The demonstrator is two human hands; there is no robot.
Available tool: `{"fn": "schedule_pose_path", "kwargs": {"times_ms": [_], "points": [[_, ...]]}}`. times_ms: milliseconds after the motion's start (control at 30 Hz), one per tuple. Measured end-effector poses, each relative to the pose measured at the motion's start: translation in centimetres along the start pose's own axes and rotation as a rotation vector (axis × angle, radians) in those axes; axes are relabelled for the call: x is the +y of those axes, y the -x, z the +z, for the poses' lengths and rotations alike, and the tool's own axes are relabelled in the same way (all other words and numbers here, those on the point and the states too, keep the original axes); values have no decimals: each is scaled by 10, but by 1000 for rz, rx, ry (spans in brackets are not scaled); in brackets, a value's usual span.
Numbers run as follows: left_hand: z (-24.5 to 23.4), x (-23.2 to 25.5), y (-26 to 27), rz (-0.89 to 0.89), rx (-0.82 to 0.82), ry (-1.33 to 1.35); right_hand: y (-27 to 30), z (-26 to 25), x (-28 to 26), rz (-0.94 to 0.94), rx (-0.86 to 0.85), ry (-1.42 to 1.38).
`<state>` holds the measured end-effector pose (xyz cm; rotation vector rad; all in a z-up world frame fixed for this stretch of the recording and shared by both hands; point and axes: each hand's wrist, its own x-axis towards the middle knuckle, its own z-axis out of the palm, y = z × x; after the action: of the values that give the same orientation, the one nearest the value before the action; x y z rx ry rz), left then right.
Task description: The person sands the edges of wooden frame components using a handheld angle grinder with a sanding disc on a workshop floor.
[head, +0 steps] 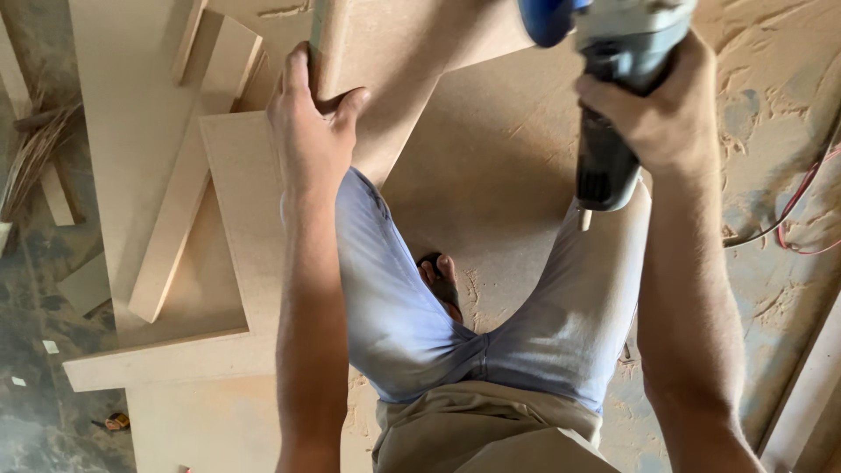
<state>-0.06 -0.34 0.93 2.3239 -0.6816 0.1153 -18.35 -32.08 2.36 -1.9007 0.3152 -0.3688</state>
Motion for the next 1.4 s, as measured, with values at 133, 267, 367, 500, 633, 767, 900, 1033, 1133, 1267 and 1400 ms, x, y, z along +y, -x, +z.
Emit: {"fn": "schedule_pose_path", "kwargs": {"times_ms": [133, 267, 367, 500, 633, 767, 900, 1033, 1133, 1267, 1400], "points": [[3, -4, 0, -14, 4, 84, -9, 23, -39, -196, -108, 95], [5, -5, 2, 30, 28, 79, -21, 47, -62, -228, -90, 139], [4, -6, 2, 37, 35, 61, -25, 57, -63, -236, -89, 185], [5, -7, 4, 52, 27, 93, -23, 57, -48, -259, -90, 239], [4, -7, 1, 34, 14, 82, -24, 42, -26, -266, -57, 290], [3, -5, 1, 79, 31, 77, -13, 18, 6, -82, 14, 244], [4, 1, -4, 48, 77, 102, 16, 8, 35, 159, 215, -150], [6, 0, -9, -40, 94, 52, 56, 17, 69, 278, 422, -713], [11, -5, -8, 14, 134, 30, 83, 22, 97, 223, 458, -953], [2, -15, 3, 126, 168, 3, 105, 30, 130, 254, 524, -1175], [-21, -23, 20, 119, 151, -73, 120, 23, 158, 271, 539, -1218]]}}
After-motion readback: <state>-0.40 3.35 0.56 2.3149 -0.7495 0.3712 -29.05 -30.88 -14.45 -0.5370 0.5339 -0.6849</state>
